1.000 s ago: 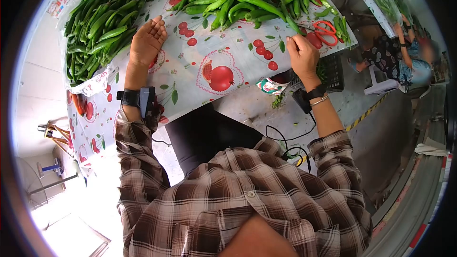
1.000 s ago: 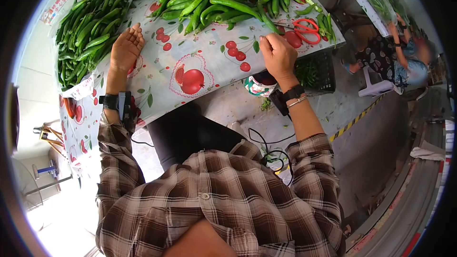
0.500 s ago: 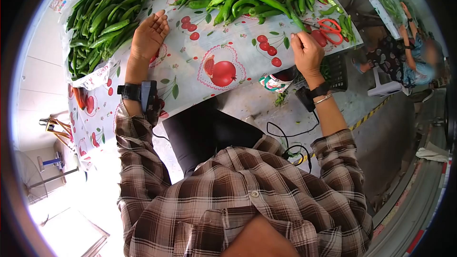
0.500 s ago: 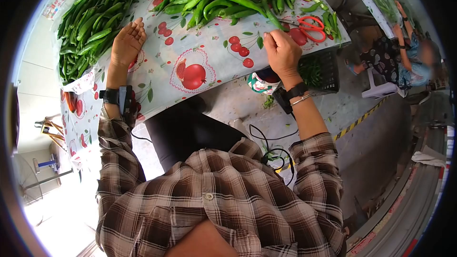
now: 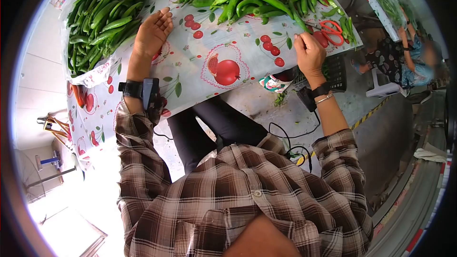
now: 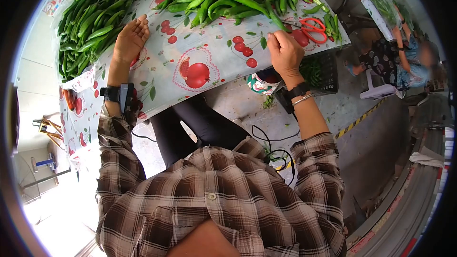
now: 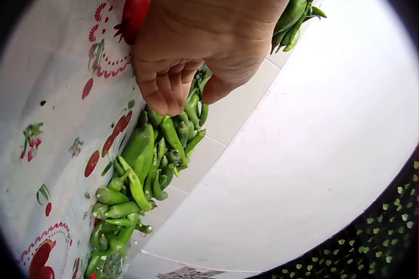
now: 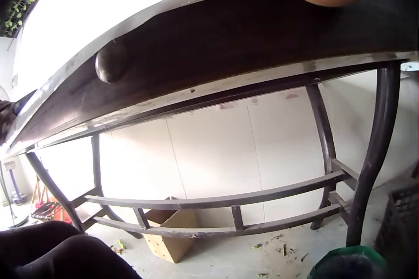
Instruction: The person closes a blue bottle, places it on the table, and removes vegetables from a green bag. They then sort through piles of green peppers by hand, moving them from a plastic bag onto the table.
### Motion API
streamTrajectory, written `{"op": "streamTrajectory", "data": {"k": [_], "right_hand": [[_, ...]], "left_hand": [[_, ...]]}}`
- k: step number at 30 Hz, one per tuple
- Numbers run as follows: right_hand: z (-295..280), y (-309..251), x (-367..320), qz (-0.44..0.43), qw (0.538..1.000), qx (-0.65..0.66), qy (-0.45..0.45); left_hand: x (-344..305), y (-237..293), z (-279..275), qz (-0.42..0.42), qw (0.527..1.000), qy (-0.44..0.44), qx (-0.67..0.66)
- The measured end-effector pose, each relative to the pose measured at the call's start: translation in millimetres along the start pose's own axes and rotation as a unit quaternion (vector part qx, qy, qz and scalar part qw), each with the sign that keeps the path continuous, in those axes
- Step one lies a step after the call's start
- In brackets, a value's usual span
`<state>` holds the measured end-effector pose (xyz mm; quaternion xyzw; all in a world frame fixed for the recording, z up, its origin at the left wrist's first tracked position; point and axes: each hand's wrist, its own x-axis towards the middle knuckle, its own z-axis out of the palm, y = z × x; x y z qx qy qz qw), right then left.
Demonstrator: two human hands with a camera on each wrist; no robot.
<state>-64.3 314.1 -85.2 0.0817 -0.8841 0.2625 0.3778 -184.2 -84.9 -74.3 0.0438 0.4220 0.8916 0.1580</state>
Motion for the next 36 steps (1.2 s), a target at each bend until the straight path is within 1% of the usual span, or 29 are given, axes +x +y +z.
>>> {"op": "streamTrajectory", "data": {"k": [3, 6, 8, 15, 17, 18, 20, 24, 26, 28, 30, 31, 33, 35, 36], "right_hand": [[0.8, 2.8, -0.2, 0.002, 1.0, -0.004, -0.008], [-0.4, 2.3, 1.5, -0.003, 1.0, -0.004, -0.003], [0.8, -1.7, 0.2, -0.006, 1.0, -0.002, -0.001], [-0.1, 0.5, 0.9, 0.001, 1.0, -0.005, -0.013], [0.4, -0.5, 0.2, -0.009, 1.0, -0.001, -0.003], [0.5, -0.5, -1.2, -0.008, 1.0, 0.0, -0.006], [0.2, 0.2, -0.2, 0.015, 1.0, -0.003, -0.017], [0.0, -0.2, 0.6, -0.021, 1.0, -0.012, -0.016], [1.1, 0.4, -0.4, 0.007, 1.0, -0.007, -0.012], [2.0, 1.4, -0.7, -0.006, 1.0, -0.008, -0.01], [3.6, 1.4, 0.9, -0.019, 1.0, -0.009, -0.003], [3.8, 1.3, 1.3, -0.016, 1.0, -0.01, -0.008], [3.2, 1.2, 0.5, -0.015, 1.0, -0.011, -0.013], [1.6, 1.5, 0.0, -0.012, 1.0, -0.012, -0.017], [1.4, 1.6, -0.1, -0.016, 1.0, -0.012, -0.017]], "left_hand": [[-0.4, -1.8, 2.7, 0.004, 1.0, 0.024, 0.005], [2.0, -2.5, 0.7, 0.009, 1.0, 0.017, 0.008], [1.9, -1.9, 0.0, -0.001, 1.0, -0.005, 0.016], [4.2, -2.2, 0.1, 0.001, 1.0, 0.024, 0.013], [3.7, -3.1, -1.4, 0.005, 1.0, -0.002, 0.013], [2.7, -3.8, -2.3, 0.004, 1.0, 0.001, 0.012], [2.8, -3.4, -0.4, 0.002, 1.0, 0.002, 0.028], [0.8, -5.6, 2.1, 0.007, 0.999, 0.023, 0.037], [3.4, -5.2, -1.4, 0.009, 0.999, -0.015, 0.042], [4.0, -7.2, -3.2, 0.015, 0.999, -0.005, 0.041], [6.0, -5.0, -2.3, 0.001, 0.999, 0.009, 0.045], [8.6, -2.6, -8.8, -0.003, 0.999, -0.02, 0.038], [12.7, -4.8, -19.3, 0.003, 0.999, -0.019, 0.042], [8.7, -4.7, -8.7, 0.008, 0.999, -0.022, 0.046], [5.7, -5.2, -3.9, 0.01, 0.999, -0.005, 0.049]]}}
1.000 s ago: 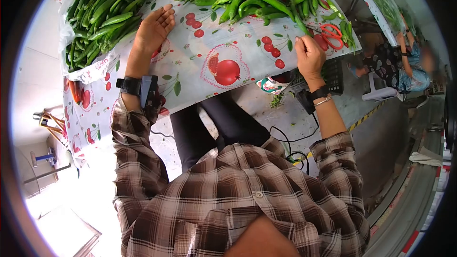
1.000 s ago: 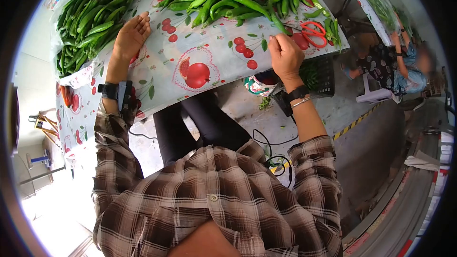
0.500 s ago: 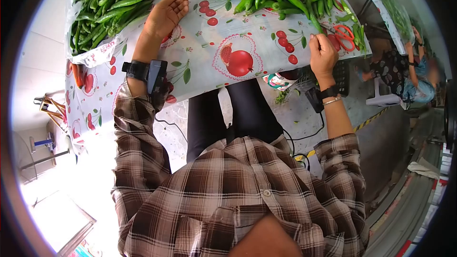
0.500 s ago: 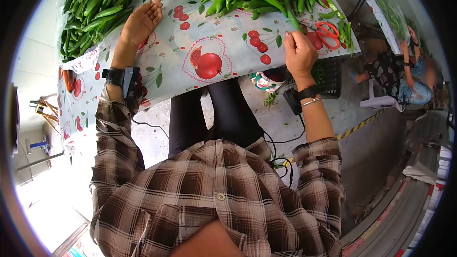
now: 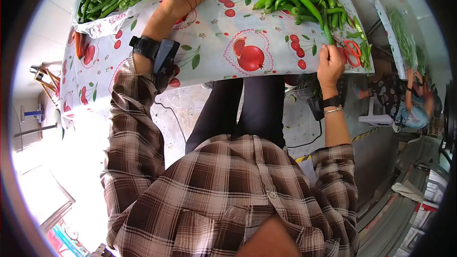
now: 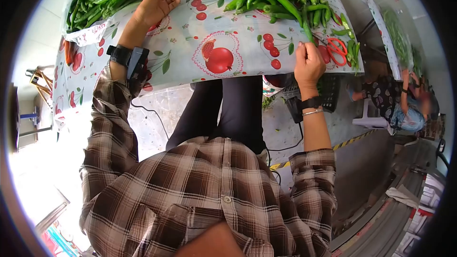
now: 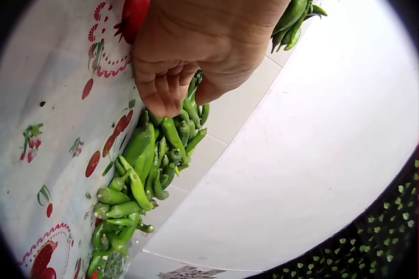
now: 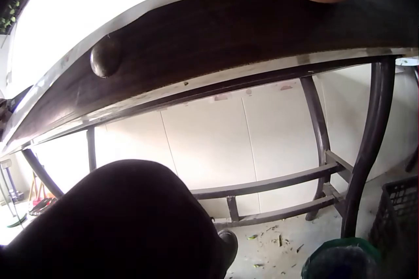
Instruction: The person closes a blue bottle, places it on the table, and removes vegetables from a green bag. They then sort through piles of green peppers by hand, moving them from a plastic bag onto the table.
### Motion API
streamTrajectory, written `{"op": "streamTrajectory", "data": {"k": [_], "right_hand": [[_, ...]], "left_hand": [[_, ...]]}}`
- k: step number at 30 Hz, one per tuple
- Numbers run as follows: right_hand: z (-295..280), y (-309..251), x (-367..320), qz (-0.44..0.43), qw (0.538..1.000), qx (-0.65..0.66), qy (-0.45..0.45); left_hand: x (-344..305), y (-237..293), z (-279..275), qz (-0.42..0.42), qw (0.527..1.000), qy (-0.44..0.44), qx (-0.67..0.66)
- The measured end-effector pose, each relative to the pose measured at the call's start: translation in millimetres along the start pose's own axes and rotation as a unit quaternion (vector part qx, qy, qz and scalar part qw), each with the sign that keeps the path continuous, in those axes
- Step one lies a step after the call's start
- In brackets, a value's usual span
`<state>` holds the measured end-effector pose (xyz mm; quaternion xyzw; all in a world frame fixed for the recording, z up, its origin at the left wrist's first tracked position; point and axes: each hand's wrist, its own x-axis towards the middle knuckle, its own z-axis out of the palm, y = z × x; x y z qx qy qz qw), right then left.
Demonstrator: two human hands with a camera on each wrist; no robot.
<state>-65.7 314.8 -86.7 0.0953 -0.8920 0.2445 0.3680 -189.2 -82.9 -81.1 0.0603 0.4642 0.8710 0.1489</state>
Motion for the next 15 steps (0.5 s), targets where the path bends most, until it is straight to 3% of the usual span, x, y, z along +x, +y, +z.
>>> {"op": "streamTrajectory", "data": {"k": [5, 12, 15], "right_hand": [[1.6, 0.2, 0.6, -0.012, 1.0, -0.004, 0.008], [3.0, 1.0, -0.5, 0.006, 1.0, -0.006, -0.001], [2.0, -0.8, 0.1, -0.015, 1.0, -0.006, -0.008]], "left_hand": [[-0.6, -0.5, 3.1, 0.003, 1.0, 0.03, -0.008], [5.7, -6.0, -9.0, 0.01, 1.0, -0.014, -0.009], [-7.8, -2.3, 9.7, -0.002, 0.997, -0.001, -0.079]]}}
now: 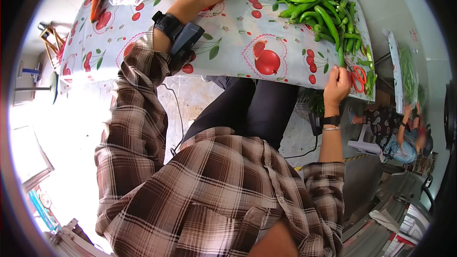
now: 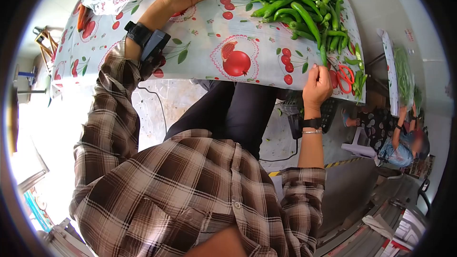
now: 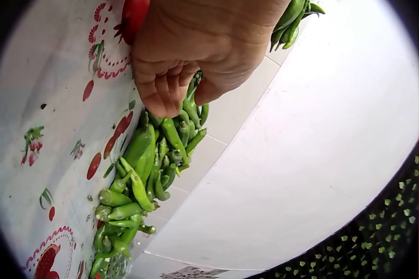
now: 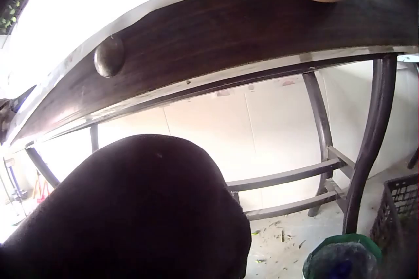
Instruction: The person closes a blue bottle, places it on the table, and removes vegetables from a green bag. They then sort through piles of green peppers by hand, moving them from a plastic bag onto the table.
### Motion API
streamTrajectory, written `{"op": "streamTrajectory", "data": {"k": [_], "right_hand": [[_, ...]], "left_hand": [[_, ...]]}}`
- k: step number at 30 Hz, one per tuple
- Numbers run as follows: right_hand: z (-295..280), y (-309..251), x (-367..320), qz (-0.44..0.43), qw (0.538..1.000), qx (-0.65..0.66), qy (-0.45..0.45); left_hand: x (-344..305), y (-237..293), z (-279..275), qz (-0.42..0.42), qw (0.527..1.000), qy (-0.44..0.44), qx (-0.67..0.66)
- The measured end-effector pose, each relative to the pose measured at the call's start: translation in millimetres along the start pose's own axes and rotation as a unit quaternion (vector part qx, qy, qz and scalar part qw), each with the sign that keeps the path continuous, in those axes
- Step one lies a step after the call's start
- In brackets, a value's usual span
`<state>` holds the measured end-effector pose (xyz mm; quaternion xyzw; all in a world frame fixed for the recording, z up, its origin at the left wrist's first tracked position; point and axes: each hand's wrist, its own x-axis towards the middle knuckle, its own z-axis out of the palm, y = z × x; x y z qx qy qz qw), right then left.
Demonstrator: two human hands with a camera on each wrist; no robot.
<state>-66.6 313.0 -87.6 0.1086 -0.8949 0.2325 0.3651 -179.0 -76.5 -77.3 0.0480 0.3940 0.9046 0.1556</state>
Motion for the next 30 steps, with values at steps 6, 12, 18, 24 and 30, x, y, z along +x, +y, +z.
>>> {"op": "streamTrajectory", "data": {"k": [6, 12, 18, 24, 30], "right_hand": [[-1.7, -5.4, -0.5, 0.008, 1.0, 0.006, -0.002], [-0.9, 6.1, -4.1, 0.029, 0.999, 0.01, -0.007], [-2.9, 2.3, -2.9, 0.011, 1.0, 0.015, -0.008], [-5.5, -0.3, -2.3, 0.021, 0.999, 0.034, -0.017], [-7.7, -2.9, 0.1, 0.03, 0.999, 0.038, -0.023]], "left_hand": [[3.3, 0.4, 0.6, 0.01, 0.993, 0.027, 0.119], [6.6, 0.3, -11.4, -0.009, 0.998, -0.006, 0.068], [-5.1, 2.2, 3.2, -0.001, 0.998, 0.049, 0.044], [-8.6, 0.9, 7.3, -0.003, 0.998, 0.059, 0.021], [-10.2, 2.2, 9.5, -0.007, 0.998, 0.062, 0.015]]}}
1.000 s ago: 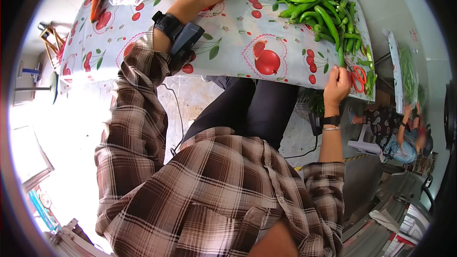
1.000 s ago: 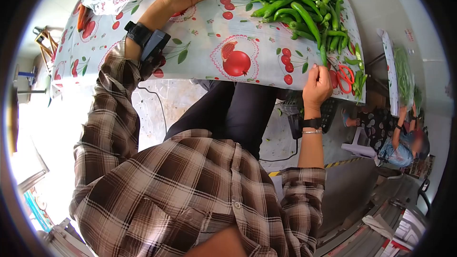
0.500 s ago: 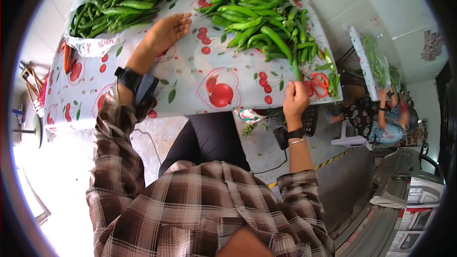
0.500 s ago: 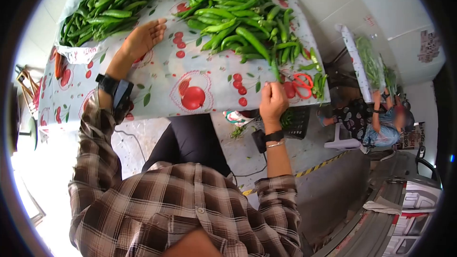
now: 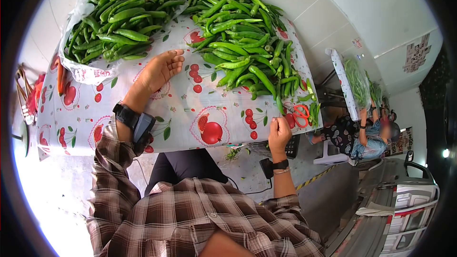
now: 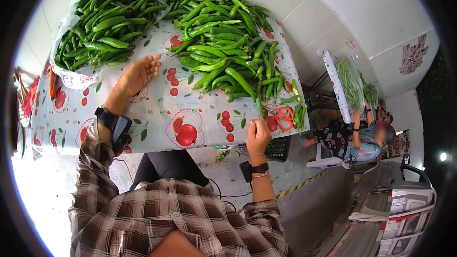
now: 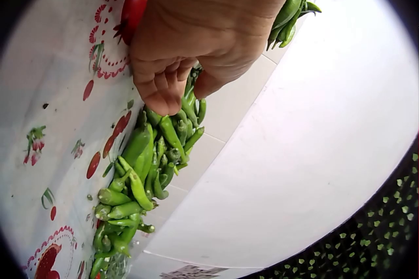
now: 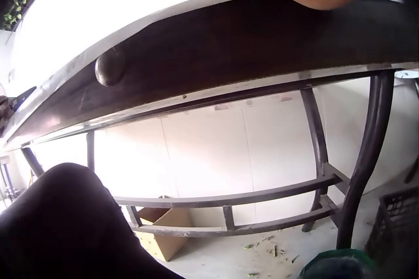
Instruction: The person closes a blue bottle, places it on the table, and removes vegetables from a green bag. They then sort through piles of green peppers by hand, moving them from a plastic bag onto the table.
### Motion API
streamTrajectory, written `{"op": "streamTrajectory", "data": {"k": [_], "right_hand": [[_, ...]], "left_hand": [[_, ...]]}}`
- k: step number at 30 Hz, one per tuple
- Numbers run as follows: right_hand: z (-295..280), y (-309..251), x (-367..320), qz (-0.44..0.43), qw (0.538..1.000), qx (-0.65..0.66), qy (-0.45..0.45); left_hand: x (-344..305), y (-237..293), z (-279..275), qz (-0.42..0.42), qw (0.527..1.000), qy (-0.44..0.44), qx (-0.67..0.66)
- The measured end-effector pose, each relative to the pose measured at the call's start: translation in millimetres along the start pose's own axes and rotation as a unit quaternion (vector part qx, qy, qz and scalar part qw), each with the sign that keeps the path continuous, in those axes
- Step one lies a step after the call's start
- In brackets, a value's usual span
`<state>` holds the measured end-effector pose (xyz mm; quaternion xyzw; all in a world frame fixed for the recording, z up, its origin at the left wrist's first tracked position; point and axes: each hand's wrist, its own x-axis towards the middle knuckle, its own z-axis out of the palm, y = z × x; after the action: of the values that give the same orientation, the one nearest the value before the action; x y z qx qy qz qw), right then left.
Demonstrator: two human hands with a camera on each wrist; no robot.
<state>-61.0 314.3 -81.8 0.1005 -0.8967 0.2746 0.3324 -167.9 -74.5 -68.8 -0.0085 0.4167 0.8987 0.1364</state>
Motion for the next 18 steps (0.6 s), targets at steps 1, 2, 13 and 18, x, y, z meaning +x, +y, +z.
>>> {"op": "streamTrajectory", "data": {"k": [1, 2, 13, 18], "right_hand": [[0.0, -0.5, -1.0, 0.01, 1.0, -0.001, -0.001], [-0.1, -0.8, -1.9, 0.013, 1.0, -0.001, 0.0], [-34.4, 17.4, 67.6, 0.181, 0.965, 0.126, -0.138], [-26.7, 18.4, 92.5, 0.121, 0.963, -0.006, -0.242]], "left_hand": [[-0.3, 0.2, 0.0, -0.002, 1.0, -0.004, 0.001], [-0.6, -0.5, -1.0, -0.005, 1.0, -0.005, 0.003], [-0.3, -0.5, 2.2, 0.005, 1.0, -0.003, 0.004], [-1.7, 0.2, 3.8, 0.01, 1.0, -0.005, 0.007]]}}
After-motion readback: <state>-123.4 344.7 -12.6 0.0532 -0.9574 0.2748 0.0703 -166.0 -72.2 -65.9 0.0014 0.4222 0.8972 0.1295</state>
